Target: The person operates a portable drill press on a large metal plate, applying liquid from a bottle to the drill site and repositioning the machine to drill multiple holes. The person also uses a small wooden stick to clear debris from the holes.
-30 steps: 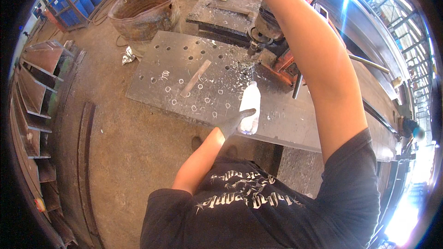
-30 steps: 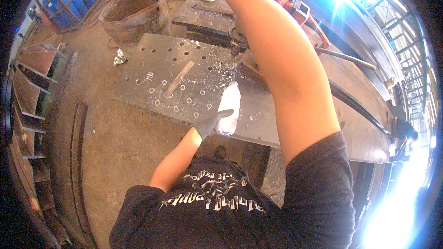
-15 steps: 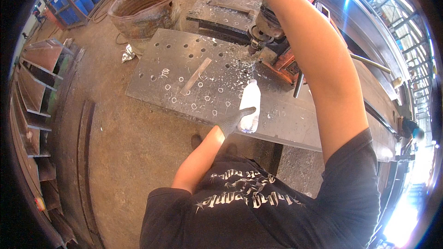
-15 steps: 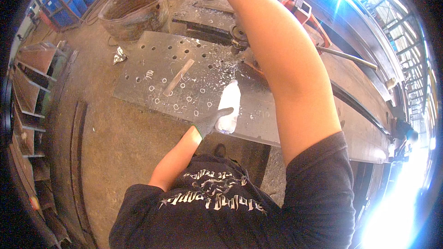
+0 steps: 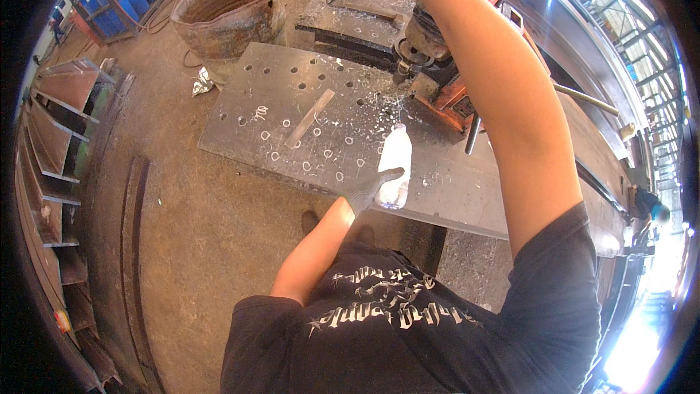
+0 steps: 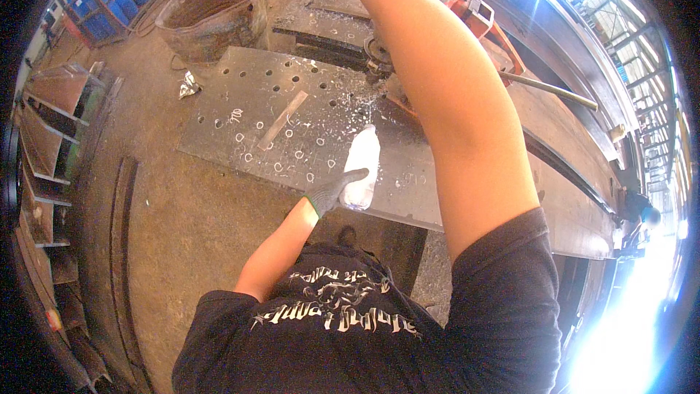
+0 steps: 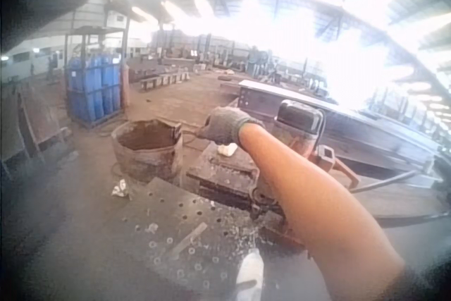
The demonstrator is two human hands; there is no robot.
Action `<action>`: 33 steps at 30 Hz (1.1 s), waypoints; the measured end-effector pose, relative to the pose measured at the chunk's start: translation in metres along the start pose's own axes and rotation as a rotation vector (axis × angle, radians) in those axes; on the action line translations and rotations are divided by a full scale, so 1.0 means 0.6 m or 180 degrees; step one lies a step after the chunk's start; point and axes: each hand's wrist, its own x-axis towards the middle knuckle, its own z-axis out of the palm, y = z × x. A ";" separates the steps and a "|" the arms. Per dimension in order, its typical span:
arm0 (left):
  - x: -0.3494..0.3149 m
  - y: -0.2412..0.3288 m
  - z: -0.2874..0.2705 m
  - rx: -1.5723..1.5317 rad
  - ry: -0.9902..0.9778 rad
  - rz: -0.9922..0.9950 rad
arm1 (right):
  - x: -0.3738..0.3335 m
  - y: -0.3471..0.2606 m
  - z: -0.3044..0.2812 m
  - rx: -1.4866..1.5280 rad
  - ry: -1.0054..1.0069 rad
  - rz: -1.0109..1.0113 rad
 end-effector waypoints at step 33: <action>-0.019 0.012 0.006 -0.0118 -0.0042 0.0088 | 0.012 0.000 0.013 -0.0097 0.0011 -0.0025</action>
